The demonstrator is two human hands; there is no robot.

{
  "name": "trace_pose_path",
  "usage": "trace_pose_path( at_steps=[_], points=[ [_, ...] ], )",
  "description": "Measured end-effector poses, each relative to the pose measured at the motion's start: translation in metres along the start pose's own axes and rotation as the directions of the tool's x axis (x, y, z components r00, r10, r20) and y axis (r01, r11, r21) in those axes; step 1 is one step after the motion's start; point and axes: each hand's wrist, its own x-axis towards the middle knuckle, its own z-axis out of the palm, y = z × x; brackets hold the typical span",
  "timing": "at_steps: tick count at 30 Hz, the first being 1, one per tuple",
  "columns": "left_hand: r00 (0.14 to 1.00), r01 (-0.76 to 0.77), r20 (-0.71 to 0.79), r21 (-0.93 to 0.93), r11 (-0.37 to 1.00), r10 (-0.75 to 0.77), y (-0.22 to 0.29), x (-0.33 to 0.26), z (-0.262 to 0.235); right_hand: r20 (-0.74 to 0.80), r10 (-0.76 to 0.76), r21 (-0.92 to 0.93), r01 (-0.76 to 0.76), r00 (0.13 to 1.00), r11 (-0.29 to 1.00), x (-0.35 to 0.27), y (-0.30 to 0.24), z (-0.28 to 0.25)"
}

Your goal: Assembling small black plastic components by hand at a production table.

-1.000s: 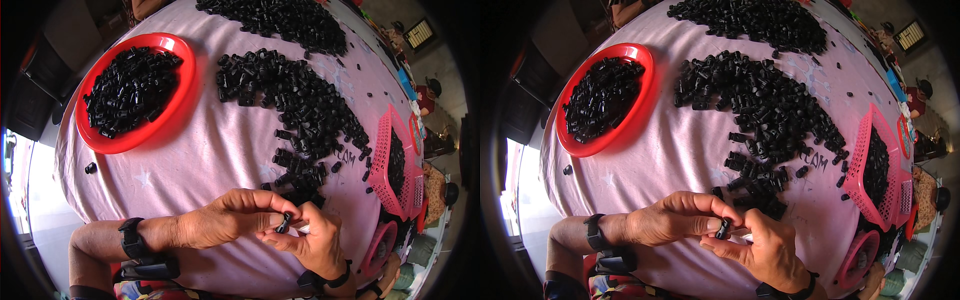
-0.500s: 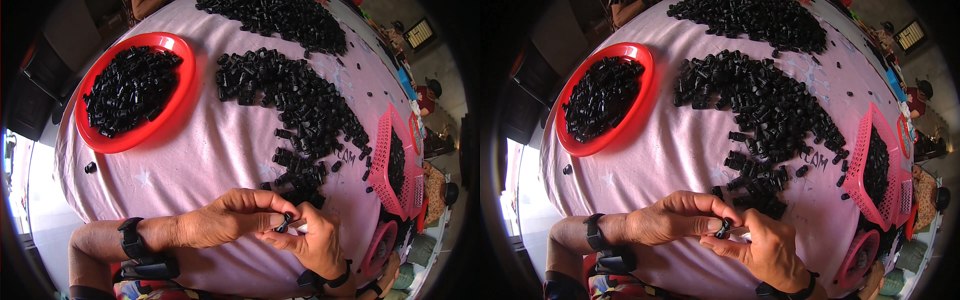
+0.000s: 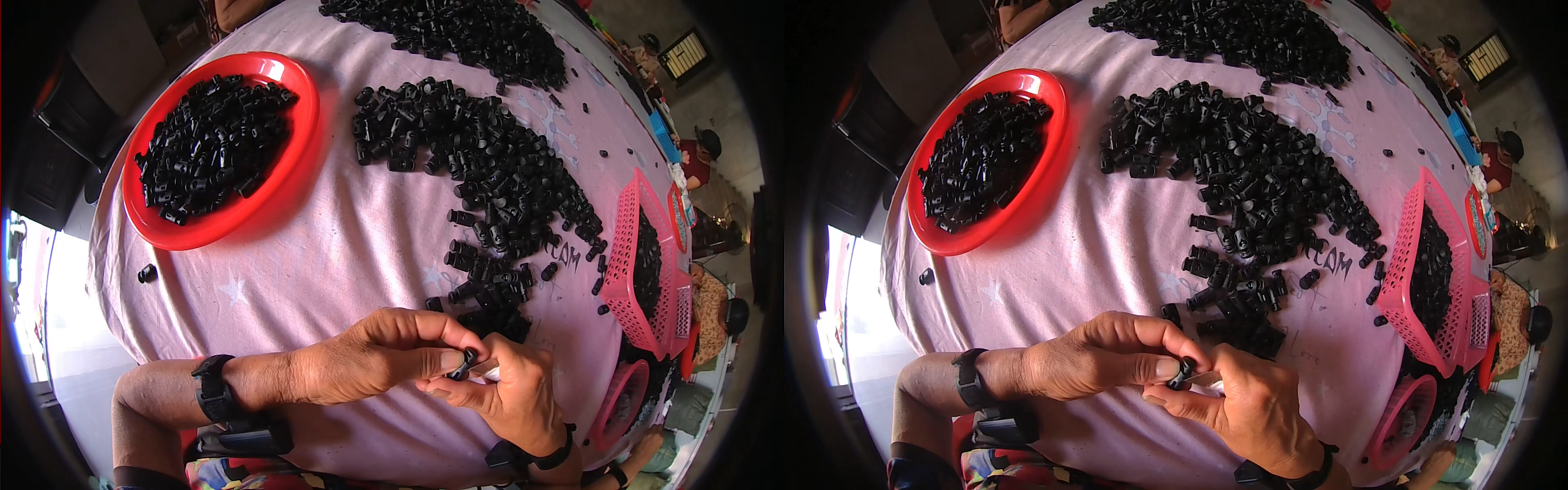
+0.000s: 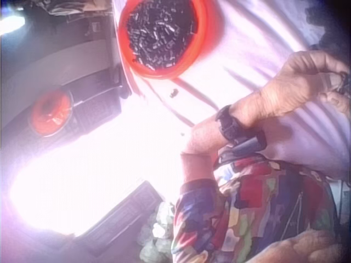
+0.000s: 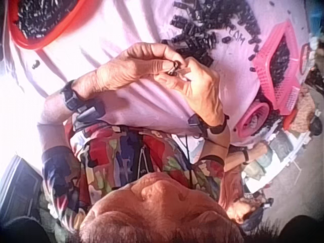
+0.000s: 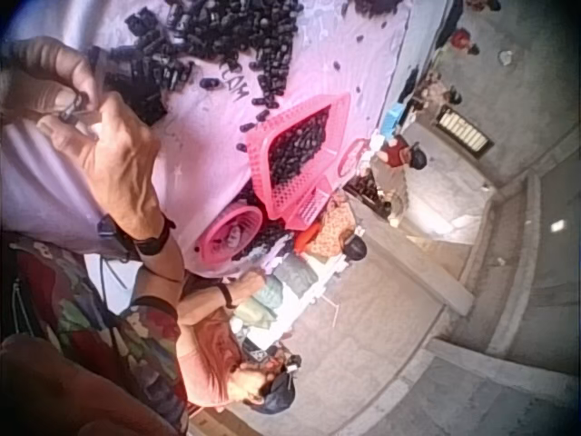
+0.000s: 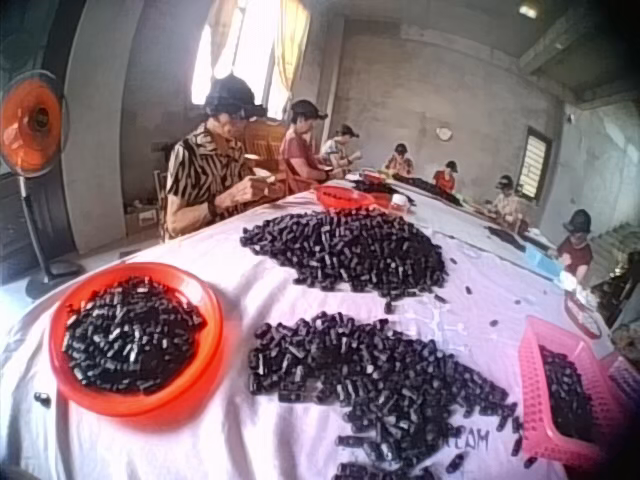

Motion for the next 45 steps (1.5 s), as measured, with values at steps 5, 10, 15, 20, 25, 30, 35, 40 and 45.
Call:
trace_pose_path(
  at_steps=[5,10,15,20,25,30,35,40,45],
  points=[
    [1.000,0.000,-0.002,-0.010,1.000,0.000,0.001,0.001,0.001,-0.001,-0.026,-0.003,0.026,1.000,1.000,0.001,-0.001,0.001],
    [1.000,0.011,0.007,-0.020,1.000,-0.011,0.001,-0.001,0.000,0.057,0.020,-0.025,-0.019,0.998,1.000,-0.001,-0.001,-0.003],
    [1.000,0.009,0.006,-0.025,1.000,-0.008,0.001,-0.001,0.001,-0.009,-0.008,0.004,0.008,1.000,1.000,0.001,-0.001,-0.001],
    [1.000,0.017,0.002,-0.022,1.000,-0.017,0.000,0.000,0.000,0.003,0.014,0.007,-0.014,1.000,1.000,-0.002,0.002,0.000],
    [1.000,0.009,-0.007,-0.010,1.000,-0.009,0.001,0.000,0.001,0.035,0.016,-0.010,-0.016,0.999,1.000,-0.002,0.003,0.000],
    [0.998,0.054,0.017,-0.089,0.995,-0.052,0.001,-0.001,-0.002,-0.039,-0.045,0.017,0.045,0.998,0.999,-0.005,0.007,0.003],
    [0.997,0.072,0.009,-0.244,0.967,-0.072,0.004,-0.004,-0.005,-0.213,-0.088,0.038,0.098,0.973,0.994,-0.007,0.002,0.003],
    [0.998,0.055,-0.006,-0.252,0.966,-0.058,0.004,-0.004,-0.004,-0.293,-0.240,-0.080,0.227,0.925,0.971,-0.004,-0.004,-0.001],
    [0.998,0.046,-0.040,-0.236,0.971,-0.057,0.004,-0.005,-0.004,-0.249,-0.344,-0.135,0.319,0.905,0.938,-0.002,0.006,0.002]
  ],
)
